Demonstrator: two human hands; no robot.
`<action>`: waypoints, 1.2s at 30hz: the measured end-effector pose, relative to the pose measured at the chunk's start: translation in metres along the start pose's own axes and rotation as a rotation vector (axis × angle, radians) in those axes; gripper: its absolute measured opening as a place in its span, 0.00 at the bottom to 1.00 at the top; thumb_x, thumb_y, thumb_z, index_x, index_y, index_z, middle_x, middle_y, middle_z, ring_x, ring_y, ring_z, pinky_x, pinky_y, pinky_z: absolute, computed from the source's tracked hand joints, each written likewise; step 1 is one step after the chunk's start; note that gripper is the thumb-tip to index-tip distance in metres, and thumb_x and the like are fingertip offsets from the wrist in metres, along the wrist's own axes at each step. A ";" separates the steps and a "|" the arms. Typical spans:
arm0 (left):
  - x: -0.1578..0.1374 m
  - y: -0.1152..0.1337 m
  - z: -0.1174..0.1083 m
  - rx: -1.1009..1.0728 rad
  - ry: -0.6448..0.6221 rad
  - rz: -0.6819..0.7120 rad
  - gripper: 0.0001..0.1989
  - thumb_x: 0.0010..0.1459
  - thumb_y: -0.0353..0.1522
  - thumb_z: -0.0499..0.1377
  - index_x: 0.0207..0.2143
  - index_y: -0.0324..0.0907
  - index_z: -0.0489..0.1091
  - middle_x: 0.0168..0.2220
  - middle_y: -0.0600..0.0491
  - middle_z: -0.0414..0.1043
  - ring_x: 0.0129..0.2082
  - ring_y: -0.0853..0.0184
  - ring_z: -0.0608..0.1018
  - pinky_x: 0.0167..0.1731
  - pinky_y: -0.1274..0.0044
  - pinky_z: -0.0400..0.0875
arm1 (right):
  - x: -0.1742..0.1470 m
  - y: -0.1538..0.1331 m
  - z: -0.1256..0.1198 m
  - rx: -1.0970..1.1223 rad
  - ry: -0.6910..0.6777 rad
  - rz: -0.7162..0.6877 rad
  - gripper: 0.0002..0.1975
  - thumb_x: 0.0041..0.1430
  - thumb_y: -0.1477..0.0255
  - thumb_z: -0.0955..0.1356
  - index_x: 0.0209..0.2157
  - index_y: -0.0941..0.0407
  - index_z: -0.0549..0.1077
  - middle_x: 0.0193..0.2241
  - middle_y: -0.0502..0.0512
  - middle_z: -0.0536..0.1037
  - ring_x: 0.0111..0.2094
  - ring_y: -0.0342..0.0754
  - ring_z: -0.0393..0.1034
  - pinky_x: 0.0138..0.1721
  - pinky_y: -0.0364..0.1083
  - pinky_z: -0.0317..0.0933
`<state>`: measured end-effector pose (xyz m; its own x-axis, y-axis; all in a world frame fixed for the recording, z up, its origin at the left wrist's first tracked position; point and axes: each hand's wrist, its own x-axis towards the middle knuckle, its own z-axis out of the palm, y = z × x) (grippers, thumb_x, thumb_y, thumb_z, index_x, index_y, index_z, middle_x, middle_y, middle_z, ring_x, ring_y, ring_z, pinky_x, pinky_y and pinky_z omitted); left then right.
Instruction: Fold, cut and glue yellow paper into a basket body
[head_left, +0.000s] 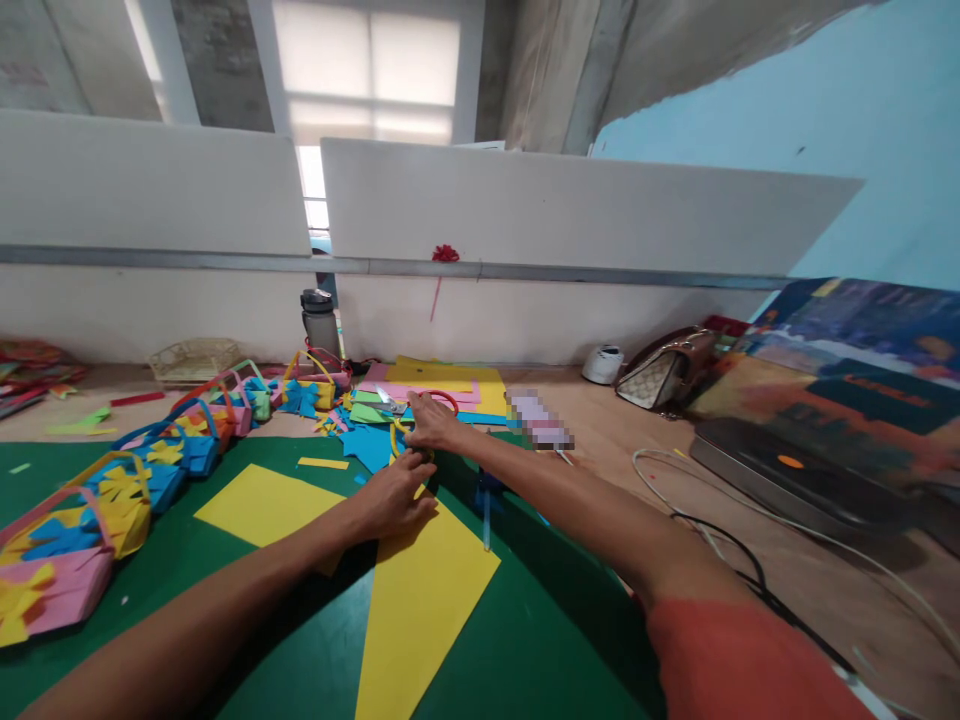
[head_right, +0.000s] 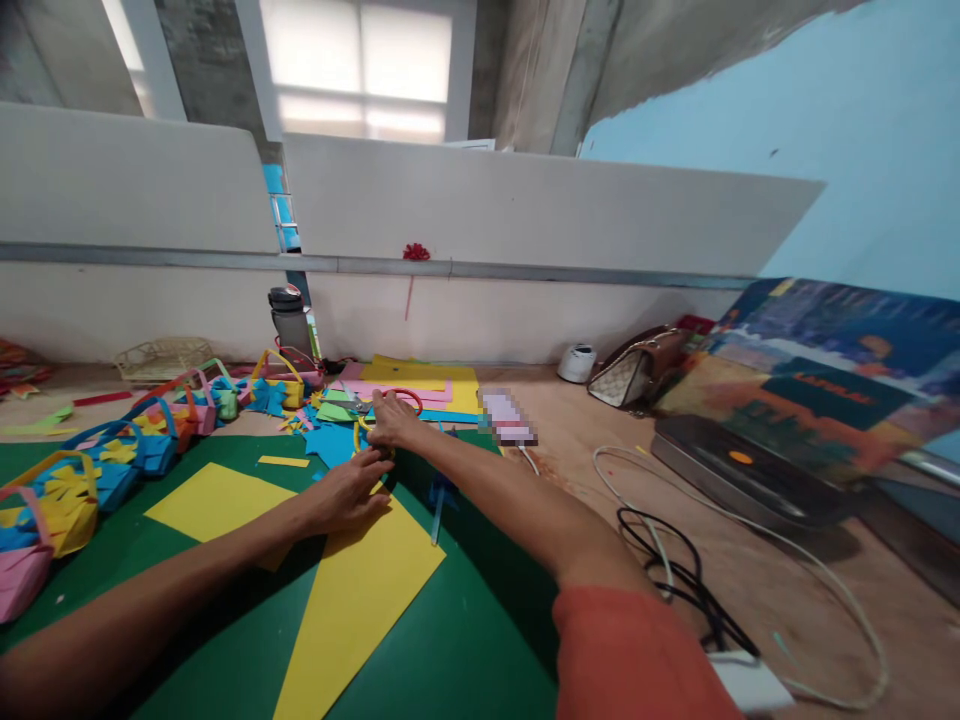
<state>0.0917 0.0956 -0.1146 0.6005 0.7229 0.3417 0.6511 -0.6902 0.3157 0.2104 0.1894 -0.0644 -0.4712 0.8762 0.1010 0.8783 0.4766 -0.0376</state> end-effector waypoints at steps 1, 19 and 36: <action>0.000 0.001 0.000 -0.004 0.007 0.000 0.17 0.55 0.32 0.57 0.47 0.36 0.66 0.48 0.39 0.66 0.52 0.52 0.68 0.50 0.63 0.67 | -0.001 0.000 0.000 -0.010 0.002 0.004 0.17 0.62 0.66 0.65 0.51 0.57 0.66 0.49 0.58 0.70 0.44 0.50 0.69 0.43 0.54 0.66; 0.000 -0.011 -0.012 -0.005 -0.092 -0.017 0.14 0.63 0.36 0.55 0.50 0.40 0.66 0.49 0.47 0.67 0.44 0.63 0.74 0.42 0.66 0.72 | 0.004 0.006 -0.006 -0.100 -0.142 -0.089 0.17 0.62 0.66 0.65 0.50 0.57 0.67 0.48 0.57 0.70 0.45 0.50 0.69 0.43 0.54 0.66; -0.106 0.062 -0.029 0.023 -0.052 0.144 0.14 0.63 0.29 0.46 0.31 0.40 0.70 0.36 0.46 0.72 0.38 0.61 0.73 0.39 0.71 0.70 | -0.241 -0.072 -0.028 -0.502 0.089 -0.669 0.10 0.55 0.83 0.61 0.32 0.64 0.74 0.23 0.60 0.72 0.23 0.49 0.64 0.22 0.48 0.52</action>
<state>0.0548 -0.0249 -0.1054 0.7114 0.6176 0.3353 0.5667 -0.7863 0.2459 0.2633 -0.0582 -0.0579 -0.9156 0.4014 0.0240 0.3582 0.7869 0.5024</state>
